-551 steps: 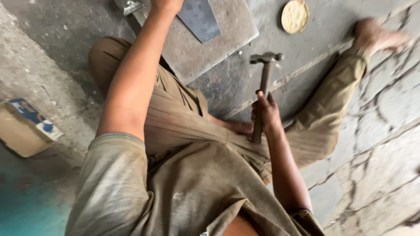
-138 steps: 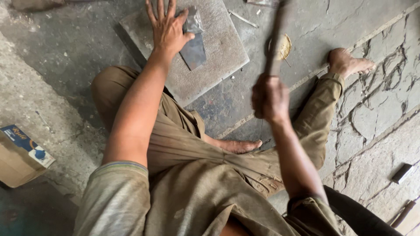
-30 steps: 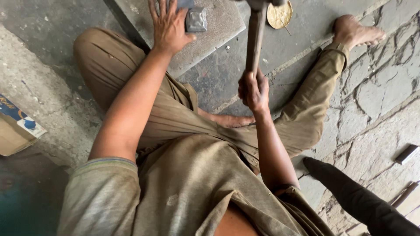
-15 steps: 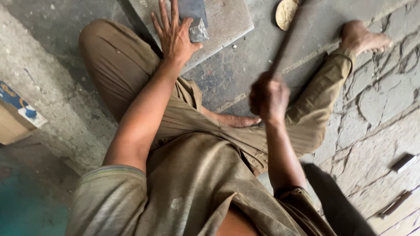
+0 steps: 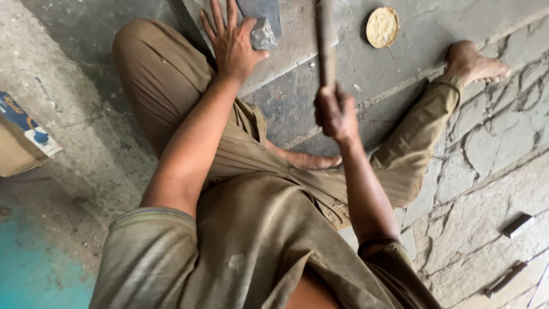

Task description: The person sits on the floor and repeatedly hammers a small metal piece placed on a larger metal plate. They use a hammer in their right hand and hold the metal piece with their left hand, occasionally adjusting its position.

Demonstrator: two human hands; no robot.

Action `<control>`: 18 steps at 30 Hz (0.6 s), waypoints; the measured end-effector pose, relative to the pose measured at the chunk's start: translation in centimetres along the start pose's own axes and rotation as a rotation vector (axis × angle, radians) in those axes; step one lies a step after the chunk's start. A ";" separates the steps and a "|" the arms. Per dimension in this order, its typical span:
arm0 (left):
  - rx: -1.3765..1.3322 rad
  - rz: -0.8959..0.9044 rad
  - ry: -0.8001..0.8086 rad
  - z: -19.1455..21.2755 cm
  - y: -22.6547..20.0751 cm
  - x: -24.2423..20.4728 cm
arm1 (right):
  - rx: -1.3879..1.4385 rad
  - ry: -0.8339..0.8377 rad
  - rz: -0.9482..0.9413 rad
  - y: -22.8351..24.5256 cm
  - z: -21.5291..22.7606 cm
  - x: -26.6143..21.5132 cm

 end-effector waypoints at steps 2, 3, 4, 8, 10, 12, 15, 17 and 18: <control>-0.016 0.095 0.095 0.1 0.9 1.0 | 0.151 -0.037 0.197 2.5 2.4 -2.9; -0.021 0.144 0.141 0.1 1.7 1.7 | 0.217 0.034 0.423 4.0 2.9 -3.2; -0.031 0.168 0.149 0.0 2.2 1.8 | 0.282 0.101 0.635 4.7 3.1 -4.0; 0.010 0.179 0.028 -0.2 3.9 3.8 | 0.251 -0.085 0.631 2.8 -0.4 0.3; 0.039 0.189 0.006 -0.3 4.3 4.1 | 0.022 -0.125 0.377 1.0 -3.5 3.9; 0.025 0.240 0.094 -0.8 4.2 3.7 | -0.072 -0.050 0.140 0.0 -5.0 5.8; 0.022 0.162 -0.013 -0.9 4.7 4.6 | 0.120 0.026 -0.075 1.9 -3.0 5.7; 0.060 0.175 -0.042 -1.9 5.7 5.4 | 0.167 0.000 0.096 4.5 0.0 3.2; 0.074 0.186 -0.055 -2.4 6.7 6.1 | 0.206 0.030 0.268 6.0 1.0 2.3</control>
Point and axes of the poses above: each hand's wrist, its own x-axis towards the middle knuckle, its own z-axis out of the back of the hand, y = z × x, the point moved 3 cm from there along x, towards the middle knuckle, and after that the axes turned 9 degrees about -z, right-handed, at the moved point
